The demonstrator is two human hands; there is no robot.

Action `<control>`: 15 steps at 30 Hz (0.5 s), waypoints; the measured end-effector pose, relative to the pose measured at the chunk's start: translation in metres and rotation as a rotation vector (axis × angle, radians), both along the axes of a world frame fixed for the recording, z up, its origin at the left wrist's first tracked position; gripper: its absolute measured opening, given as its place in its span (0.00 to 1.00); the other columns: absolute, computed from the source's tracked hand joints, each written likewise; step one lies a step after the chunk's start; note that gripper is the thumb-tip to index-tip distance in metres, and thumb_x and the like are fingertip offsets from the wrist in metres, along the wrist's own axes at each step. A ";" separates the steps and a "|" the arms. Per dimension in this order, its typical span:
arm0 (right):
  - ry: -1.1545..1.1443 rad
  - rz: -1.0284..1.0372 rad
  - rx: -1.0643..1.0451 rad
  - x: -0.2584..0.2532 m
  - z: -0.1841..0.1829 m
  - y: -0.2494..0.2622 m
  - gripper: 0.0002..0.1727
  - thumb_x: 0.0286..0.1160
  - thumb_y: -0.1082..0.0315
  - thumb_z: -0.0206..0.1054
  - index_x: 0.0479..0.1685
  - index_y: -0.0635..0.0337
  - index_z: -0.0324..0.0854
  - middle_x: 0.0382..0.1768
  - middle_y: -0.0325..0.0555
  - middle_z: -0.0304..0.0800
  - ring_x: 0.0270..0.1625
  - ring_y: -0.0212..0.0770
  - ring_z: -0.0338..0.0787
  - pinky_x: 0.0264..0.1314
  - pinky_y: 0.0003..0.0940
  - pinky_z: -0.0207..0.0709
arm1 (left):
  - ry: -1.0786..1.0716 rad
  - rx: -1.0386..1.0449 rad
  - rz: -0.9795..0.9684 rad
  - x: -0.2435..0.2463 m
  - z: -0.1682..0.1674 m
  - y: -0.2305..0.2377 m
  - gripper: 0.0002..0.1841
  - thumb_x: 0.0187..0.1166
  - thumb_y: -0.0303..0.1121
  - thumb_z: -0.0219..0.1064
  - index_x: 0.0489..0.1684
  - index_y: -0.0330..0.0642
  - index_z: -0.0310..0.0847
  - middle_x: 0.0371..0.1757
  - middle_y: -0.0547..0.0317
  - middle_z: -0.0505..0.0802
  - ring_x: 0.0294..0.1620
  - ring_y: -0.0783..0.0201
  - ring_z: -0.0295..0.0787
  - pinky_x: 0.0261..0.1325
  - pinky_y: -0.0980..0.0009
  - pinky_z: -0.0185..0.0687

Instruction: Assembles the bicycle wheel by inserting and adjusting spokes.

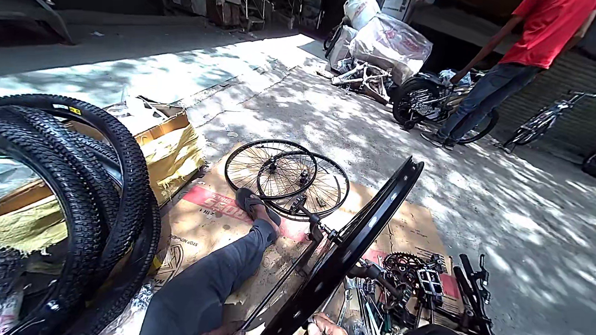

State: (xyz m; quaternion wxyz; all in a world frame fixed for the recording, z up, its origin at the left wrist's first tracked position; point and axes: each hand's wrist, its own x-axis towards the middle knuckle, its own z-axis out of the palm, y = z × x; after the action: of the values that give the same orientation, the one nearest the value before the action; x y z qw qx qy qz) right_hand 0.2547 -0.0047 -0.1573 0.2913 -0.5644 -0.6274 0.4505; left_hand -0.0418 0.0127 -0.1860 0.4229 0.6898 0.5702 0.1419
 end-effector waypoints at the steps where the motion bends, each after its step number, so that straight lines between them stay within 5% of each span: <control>1: 0.018 -0.012 -0.009 0.001 -0.001 0.000 0.18 0.89 0.62 0.54 0.37 0.62 0.88 0.43 0.45 0.90 0.44 0.37 0.88 0.51 0.41 0.82 | 0.003 -0.007 0.006 0.000 0.000 0.000 0.22 0.90 0.44 0.53 0.63 0.40 0.89 0.40 0.40 0.95 0.44 0.40 0.93 0.55 0.36 0.81; 10: 0.280 -0.252 -0.162 0.002 -0.002 -0.010 0.17 0.90 0.69 0.51 0.39 0.62 0.87 0.35 0.40 0.88 0.37 0.30 0.85 0.45 0.29 0.80 | -0.002 0.003 0.032 0.000 -0.005 0.000 0.21 0.89 0.45 0.54 0.61 0.45 0.90 0.38 0.46 0.94 0.41 0.45 0.92 0.52 0.40 0.82; 15: 0.486 -0.391 -0.220 0.008 -0.001 -0.009 0.21 0.93 0.69 0.45 0.42 0.67 0.84 0.44 0.49 0.92 0.50 0.40 0.90 0.61 0.39 0.85 | 0.002 0.024 0.027 0.000 -0.010 0.001 0.21 0.87 0.45 0.53 0.60 0.46 0.90 0.36 0.48 0.94 0.39 0.47 0.91 0.50 0.41 0.82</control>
State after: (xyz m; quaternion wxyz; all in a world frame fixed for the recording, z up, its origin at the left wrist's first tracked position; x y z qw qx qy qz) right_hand 0.2627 -0.0133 -0.1579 0.4506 -0.5783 -0.3671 0.5725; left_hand -0.0420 0.0140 -0.1962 0.4122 0.6872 0.5781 0.1539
